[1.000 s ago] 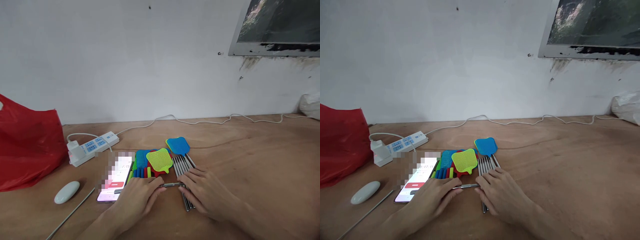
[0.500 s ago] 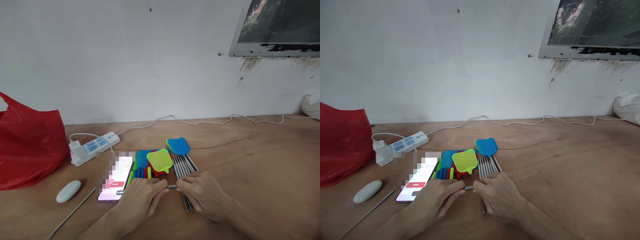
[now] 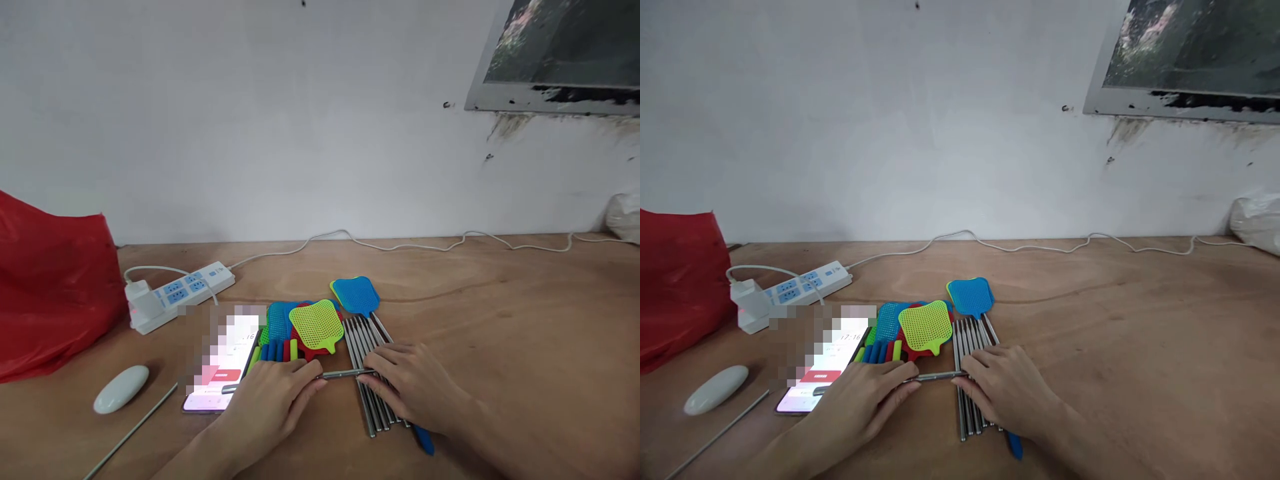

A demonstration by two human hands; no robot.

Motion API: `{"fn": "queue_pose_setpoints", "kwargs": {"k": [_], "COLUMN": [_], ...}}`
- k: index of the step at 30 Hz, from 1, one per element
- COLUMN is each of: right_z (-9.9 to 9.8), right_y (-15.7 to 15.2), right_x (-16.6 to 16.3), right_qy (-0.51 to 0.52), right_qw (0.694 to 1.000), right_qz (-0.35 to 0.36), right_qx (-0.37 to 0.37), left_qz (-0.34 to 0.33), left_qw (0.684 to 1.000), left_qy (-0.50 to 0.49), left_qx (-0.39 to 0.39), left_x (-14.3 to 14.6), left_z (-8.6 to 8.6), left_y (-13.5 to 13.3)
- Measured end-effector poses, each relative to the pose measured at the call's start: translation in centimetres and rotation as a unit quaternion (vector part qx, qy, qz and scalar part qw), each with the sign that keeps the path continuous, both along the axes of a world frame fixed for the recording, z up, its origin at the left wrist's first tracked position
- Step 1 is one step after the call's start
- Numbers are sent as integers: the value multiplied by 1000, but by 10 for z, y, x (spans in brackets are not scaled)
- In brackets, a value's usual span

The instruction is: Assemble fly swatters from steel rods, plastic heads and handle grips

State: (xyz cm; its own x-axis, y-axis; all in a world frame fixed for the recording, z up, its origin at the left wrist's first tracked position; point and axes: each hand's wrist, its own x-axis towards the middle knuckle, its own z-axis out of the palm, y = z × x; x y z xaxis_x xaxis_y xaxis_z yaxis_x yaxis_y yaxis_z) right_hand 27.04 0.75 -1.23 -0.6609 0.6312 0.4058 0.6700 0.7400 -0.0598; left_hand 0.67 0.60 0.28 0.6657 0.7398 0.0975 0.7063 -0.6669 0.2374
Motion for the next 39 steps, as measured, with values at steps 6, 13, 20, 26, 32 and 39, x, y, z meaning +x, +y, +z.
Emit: {"fn": "queue_pose_setpoints", "kwargs": {"k": [6,13,20,26,32,39], "right_z": [11,12,-3,3,-4,-12], "right_y": [1,14,17,9,18,20], "right_x": [8,22,22,23,33,27], "right_qy": [10,36,124,222,259,396], "right_qw": [998,996,989,964,940,877], "right_qz": [-39,15,23,-21,-79,-103], "right_qx": [-57,-75,-80,-145,-208,-251], "left_qz": [5,15,15,17,-3,19], "left_qw": [1000,999,999,999,998,997], "left_qy": [-22,-27,8,0,-48,64], "left_qx": [6,24,51,47,27,38], "left_x": [-6,-4,0,0,-8,-24], "left_z": [-5,-2,10,7,11,10], "left_y": [5,6,10,12,12,24]}}
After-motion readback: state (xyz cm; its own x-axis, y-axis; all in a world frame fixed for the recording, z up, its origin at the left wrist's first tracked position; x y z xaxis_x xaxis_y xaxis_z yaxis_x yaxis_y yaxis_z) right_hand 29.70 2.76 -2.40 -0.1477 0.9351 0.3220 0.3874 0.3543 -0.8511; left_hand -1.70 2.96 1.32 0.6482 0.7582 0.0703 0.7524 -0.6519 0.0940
